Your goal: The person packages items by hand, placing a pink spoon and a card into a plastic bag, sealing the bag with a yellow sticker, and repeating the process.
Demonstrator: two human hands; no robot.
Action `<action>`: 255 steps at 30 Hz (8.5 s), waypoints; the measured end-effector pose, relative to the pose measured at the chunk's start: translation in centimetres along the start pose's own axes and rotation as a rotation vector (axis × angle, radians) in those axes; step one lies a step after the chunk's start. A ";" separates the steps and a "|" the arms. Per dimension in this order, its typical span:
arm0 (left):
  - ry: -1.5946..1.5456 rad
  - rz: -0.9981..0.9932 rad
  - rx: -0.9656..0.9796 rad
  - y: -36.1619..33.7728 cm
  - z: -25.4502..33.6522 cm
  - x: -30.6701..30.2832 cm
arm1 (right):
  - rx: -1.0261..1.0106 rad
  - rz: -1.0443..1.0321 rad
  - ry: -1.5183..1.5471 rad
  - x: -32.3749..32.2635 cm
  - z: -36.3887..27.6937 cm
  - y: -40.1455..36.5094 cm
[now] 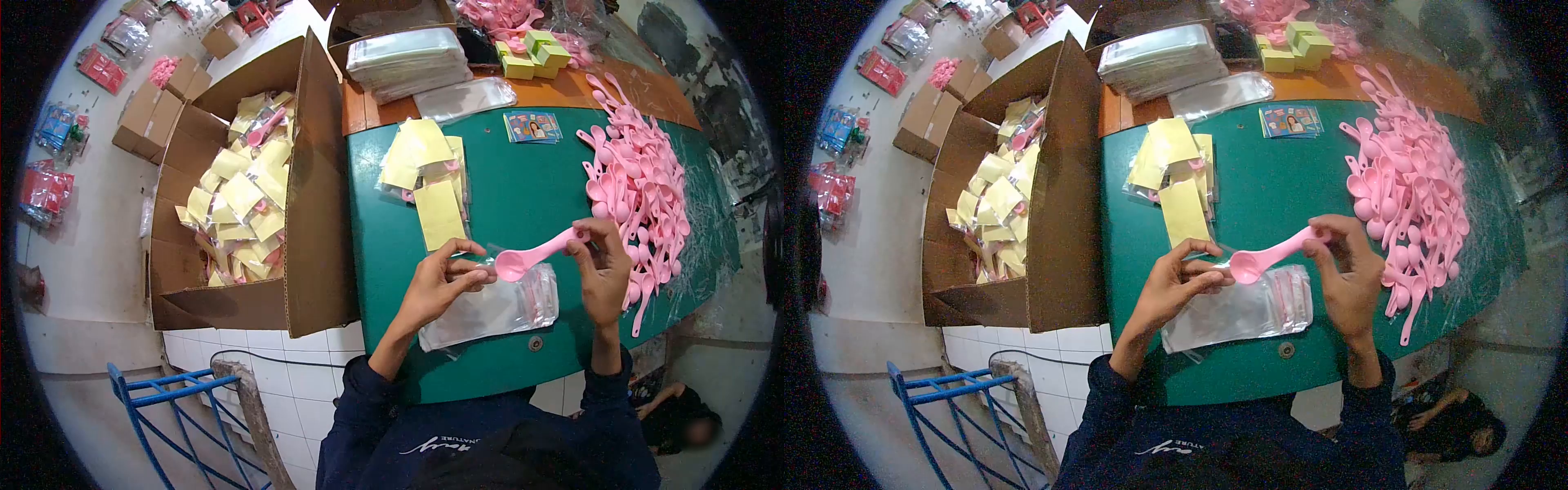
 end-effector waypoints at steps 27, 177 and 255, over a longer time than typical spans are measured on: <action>-0.251 0.085 0.130 -0.2 2.1 -0.5 | -0.086 0.016 -0.904 2.5 8.9 24.3; -0.036 0.136 -0.172 -11.1 -3.5 2.7 | -0.317 -0.826 -0.630 9.2 0.9 -9.8; 0.432 0.305 0.077 -11.2 -0.8 3.9 | 0.541 -0.306 -0.003 4.1 6.0 -11.7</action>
Point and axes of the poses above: each hand's wrist, its own y-axis towards the middle knuckle, its own x-axis out of the palm, z = x × y, the point moved 6 cm from there along y, towards the middle knuckle, and after that the axes turned 10 degrees about x, right-handed, at the moved point
